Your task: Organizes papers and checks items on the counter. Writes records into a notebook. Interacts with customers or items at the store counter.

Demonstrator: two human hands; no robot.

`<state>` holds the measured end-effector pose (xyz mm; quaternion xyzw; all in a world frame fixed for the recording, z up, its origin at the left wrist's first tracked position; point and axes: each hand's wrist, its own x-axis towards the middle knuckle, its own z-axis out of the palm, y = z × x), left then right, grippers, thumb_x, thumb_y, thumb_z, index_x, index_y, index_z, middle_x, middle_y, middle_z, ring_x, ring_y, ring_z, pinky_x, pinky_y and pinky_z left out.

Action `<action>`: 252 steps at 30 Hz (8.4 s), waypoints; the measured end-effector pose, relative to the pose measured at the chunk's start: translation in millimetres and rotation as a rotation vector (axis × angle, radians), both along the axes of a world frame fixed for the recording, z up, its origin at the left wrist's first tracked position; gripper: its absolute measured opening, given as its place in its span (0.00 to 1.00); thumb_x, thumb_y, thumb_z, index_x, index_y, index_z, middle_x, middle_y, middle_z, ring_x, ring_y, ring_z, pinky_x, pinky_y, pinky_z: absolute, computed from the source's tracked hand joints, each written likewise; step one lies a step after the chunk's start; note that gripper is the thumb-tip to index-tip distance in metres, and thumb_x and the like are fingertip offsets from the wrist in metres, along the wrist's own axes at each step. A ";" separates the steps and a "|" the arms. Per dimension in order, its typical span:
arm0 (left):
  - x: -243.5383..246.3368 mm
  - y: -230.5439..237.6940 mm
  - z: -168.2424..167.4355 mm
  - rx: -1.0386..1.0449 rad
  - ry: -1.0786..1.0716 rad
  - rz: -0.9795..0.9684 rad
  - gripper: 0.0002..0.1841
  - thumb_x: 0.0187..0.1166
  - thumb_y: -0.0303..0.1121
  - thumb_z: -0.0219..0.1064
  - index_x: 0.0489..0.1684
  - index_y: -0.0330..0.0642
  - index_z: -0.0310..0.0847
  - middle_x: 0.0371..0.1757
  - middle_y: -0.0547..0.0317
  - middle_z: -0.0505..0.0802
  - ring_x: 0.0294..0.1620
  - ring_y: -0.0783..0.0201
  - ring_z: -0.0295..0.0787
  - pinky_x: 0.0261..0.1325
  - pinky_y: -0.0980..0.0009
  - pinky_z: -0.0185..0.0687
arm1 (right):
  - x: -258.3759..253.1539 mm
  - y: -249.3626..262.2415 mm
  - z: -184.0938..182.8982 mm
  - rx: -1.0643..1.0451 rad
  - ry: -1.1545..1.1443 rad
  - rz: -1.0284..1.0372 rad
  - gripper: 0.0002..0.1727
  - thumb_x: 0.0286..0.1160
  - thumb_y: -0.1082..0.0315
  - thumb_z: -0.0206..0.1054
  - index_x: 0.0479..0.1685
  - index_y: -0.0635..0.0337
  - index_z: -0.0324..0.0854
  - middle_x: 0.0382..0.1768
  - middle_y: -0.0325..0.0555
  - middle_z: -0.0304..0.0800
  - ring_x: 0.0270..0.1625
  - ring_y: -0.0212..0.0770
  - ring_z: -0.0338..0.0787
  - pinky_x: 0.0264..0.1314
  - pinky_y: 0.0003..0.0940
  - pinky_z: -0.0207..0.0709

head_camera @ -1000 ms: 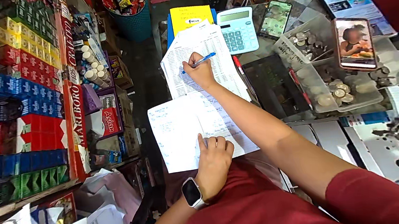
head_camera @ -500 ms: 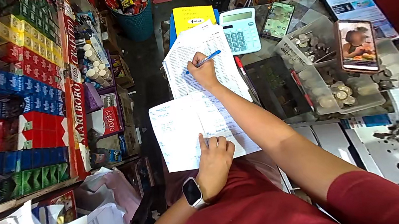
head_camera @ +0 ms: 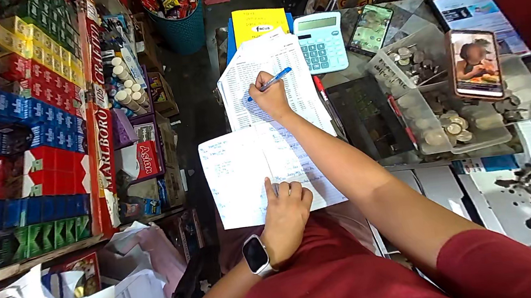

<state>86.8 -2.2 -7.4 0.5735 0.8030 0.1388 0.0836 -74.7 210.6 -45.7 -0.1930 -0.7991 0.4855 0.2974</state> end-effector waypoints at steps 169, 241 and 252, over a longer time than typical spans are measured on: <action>-19.2 12.3 -9.0 -0.060 -0.087 0.144 0.37 0.83 0.62 0.56 0.73 0.37 0.80 0.83 0.33 0.75 0.86 0.30 0.63 0.80 0.21 0.45 | 57.5 2.0 32.5 -0.608 0.100 0.189 0.04 0.79 0.74 0.57 0.45 0.62 0.75 0.39 0.42 0.88 0.34 0.34 0.90 0.43 0.33 0.89; -87.5 -94.3 41.6 0.619 -1.314 0.665 0.13 0.84 0.24 0.51 0.52 0.40 0.82 0.37 0.64 0.97 0.37 0.72 0.96 0.42 0.73 0.94 | 308.3 -38.9 52.7 -0.218 -0.693 -0.063 0.19 0.87 0.56 0.60 0.56 0.65 0.85 0.37 0.46 0.87 0.32 0.33 0.83 0.36 0.33 0.78; -37.7 25.2 27.0 0.588 -1.130 0.464 0.01 0.79 0.24 0.66 0.37 0.37 0.82 0.29 0.68 0.93 0.30 0.75 0.92 0.38 0.77 0.91 | 292.3 -47.5 69.6 -0.475 -0.601 0.039 0.13 0.86 0.63 0.61 0.55 0.65 0.79 0.35 0.42 0.89 0.32 0.30 0.88 0.35 0.27 0.80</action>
